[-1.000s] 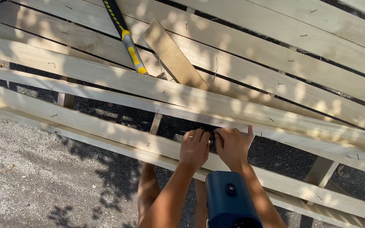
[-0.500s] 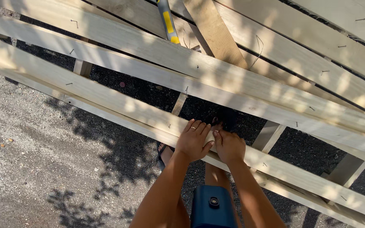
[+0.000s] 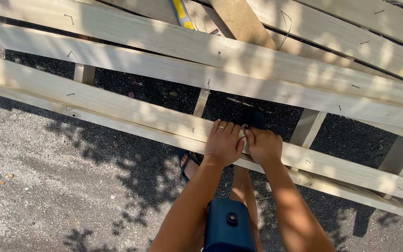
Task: The person hammers nails into a slatted wooden frame outdoors, taking nails one at a time from a cardboard box and driving them into the slats with a claw hammer. They then reposition a wood block against the frame and continue hammering nails along its edge.
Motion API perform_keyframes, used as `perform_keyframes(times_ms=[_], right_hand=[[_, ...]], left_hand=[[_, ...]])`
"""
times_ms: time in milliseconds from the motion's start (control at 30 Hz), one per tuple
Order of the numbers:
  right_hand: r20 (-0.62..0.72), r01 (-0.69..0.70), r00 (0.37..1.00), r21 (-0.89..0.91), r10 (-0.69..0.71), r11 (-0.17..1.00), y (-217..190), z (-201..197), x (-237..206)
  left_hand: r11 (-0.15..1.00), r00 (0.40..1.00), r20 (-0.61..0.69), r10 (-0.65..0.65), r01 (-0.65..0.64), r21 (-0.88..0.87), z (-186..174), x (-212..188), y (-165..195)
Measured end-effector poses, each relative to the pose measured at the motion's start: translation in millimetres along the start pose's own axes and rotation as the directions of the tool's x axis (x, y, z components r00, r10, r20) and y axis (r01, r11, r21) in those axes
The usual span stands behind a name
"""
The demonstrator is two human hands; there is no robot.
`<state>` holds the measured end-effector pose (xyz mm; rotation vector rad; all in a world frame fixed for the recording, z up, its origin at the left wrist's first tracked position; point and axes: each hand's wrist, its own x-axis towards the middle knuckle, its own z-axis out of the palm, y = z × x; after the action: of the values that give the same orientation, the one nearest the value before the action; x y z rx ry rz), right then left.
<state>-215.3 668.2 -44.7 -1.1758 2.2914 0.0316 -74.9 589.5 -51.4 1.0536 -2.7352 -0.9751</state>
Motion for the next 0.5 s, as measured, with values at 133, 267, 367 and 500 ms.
perform_keyframes(times_ms=[133, 267, 367, 500], right_hand=[[-0.085, 0.006, 0.996, 0.006, -0.006, 1.0, -6, 8, -4], [-0.208, 0.133, 0.97, 0.027, -0.125, 0.991, -7, 11, -22], [-0.376, 0.206, 0.913, 0.087, -0.159, 0.975, 12, 6, -48], [-0.482, 0.079, 0.875, 0.07, -0.035, 0.994, 70, -8, -89]], left_hand=[[1.0, 1.0, 0.018, -0.001, 0.0, 0.026, -2, 0, -3], [1.0, 1.0, 0.014, 0.004, -0.005, 0.025, -6, -1, -7], [0.999, 1.0, 0.007, 0.021, -0.022, 0.048, -8, -3, -10], [0.998, 1.0, 0.015, 0.02, -0.021, 0.062, -12, -5, -17]])
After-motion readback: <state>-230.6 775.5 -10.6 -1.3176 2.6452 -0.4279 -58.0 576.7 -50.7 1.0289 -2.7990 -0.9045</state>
